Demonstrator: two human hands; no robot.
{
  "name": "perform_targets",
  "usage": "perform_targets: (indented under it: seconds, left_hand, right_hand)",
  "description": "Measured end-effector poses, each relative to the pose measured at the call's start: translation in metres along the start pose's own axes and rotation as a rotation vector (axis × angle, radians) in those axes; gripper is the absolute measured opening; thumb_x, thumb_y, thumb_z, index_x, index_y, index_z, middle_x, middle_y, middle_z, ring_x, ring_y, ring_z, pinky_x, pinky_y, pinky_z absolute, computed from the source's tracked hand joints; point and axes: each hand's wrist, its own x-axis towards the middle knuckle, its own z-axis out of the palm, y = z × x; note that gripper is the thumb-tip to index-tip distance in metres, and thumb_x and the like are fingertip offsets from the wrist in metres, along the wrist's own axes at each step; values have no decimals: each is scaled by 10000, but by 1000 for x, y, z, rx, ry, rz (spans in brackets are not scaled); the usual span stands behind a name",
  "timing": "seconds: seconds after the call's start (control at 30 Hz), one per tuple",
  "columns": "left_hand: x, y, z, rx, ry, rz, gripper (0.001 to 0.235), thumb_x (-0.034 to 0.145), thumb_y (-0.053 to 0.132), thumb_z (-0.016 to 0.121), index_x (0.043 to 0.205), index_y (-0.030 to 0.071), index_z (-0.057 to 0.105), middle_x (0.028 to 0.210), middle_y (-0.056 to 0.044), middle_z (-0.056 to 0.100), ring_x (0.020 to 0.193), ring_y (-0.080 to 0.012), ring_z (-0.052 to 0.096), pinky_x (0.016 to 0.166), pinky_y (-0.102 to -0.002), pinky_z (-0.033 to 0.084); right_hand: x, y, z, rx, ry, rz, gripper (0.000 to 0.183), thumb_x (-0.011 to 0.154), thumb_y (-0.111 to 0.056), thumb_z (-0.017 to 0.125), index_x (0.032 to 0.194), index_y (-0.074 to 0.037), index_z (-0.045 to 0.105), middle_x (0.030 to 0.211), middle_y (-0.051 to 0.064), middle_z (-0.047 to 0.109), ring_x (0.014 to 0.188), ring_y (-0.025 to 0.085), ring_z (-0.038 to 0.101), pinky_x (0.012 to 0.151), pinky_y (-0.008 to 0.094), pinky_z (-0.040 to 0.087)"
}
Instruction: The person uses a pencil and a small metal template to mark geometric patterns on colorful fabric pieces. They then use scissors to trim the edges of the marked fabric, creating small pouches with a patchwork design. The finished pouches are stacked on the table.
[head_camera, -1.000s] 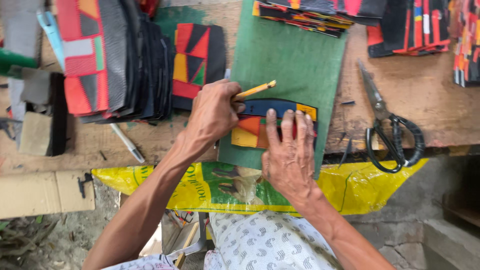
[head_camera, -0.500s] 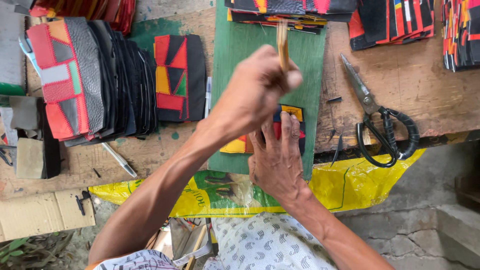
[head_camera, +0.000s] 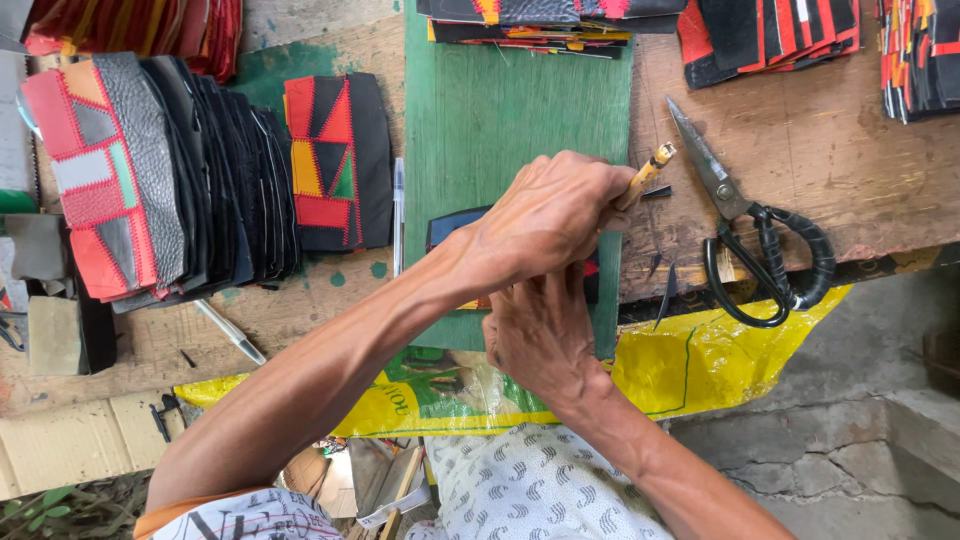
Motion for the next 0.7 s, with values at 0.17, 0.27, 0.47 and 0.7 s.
perform_targets:
  seconds: [0.17,0.27,0.47,0.7]
  left_hand:
    - [1,1,3,15,-59,-16,45,807,79,647,851,75,637,744,-168,666,713,-409,666,599,-519,484]
    - [5,-2,8,117,-38,55,127,801,75,652,927,67,644,782,-191,659,734,-430,665,610,-533,492]
    - [6,-7,11,101,59,93,225,814,27,619,1037,56,639,889,-209,659,766,-465,658,620,-529,505]
    - [3,-6,8,87,4,51,174,867,57,618,1040,66,630,899,-204,655,786,-459,657,656,-544,497]
  right_hand:
    - [-5,3,7,22,18,-16,525,760,-221,695,1217,25,611,1259,232,496,1177,519,437,998,738,361]
    - [-6,3,7,35,34,-17,518,763,-215,691,1216,25,616,1264,234,498,1187,510,439,1014,723,368]
    - [-4,3,6,-4,43,-11,557,724,-228,700,1215,24,627,1260,233,496,1184,528,425,1013,732,352]
    - [-6,2,8,-14,32,-23,554,742,-222,691,1229,30,610,1292,242,488,1201,536,410,1017,739,349]
